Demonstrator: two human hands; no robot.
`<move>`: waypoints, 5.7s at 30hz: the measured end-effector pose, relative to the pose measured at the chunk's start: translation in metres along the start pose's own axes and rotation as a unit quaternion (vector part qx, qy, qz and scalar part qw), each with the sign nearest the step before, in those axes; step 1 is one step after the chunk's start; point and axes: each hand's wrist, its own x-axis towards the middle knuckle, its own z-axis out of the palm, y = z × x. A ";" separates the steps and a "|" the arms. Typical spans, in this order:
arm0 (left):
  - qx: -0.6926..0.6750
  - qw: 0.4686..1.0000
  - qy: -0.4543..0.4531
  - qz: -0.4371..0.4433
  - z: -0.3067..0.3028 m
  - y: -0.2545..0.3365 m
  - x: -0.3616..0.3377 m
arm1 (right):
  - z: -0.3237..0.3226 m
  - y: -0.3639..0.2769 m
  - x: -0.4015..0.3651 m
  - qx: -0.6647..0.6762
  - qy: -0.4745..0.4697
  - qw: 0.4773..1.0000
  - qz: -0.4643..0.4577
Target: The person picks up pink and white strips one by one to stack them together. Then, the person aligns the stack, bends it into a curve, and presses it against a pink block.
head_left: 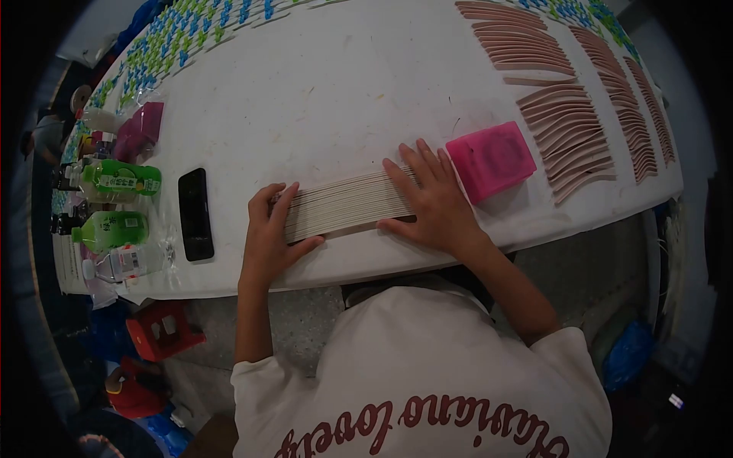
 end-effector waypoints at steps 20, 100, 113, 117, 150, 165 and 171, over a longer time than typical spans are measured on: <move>0.011 0.999 0.001 -0.046 -0.006 -0.003 -0.004 | -0.005 -0.007 0.002 0.030 -0.006 0.999 0.018; -0.111 0.962 0.192 -0.159 0.064 0.086 0.015 | -0.001 -0.019 -0.002 0.191 0.032 0.978 0.078; -0.094 0.952 0.242 -0.159 0.092 0.100 0.022 | 0.016 -0.036 -0.001 0.162 0.123 0.969 0.140; -0.109 0.946 0.251 -0.174 0.091 0.107 0.024 | 0.015 -0.039 0.000 0.175 0.126 0.965 0.151; -0.047 0.958 0.228 -0.165 0.100 0.120 0.035 | 0.021 -0.034 0.003 0.232 0.192 0.936 0.182; 0.060 0.963 0.215 -0.151 0.101 0.133 0.041 | 0.026 -0.042 -0.016 0.452 0.221 0.847 0.170; 0.058 0.963 0.214 -0.156 0.102 0.132 0.043 | 0.035 -0.034 -0.017 0.464 0.212 0.840 0.186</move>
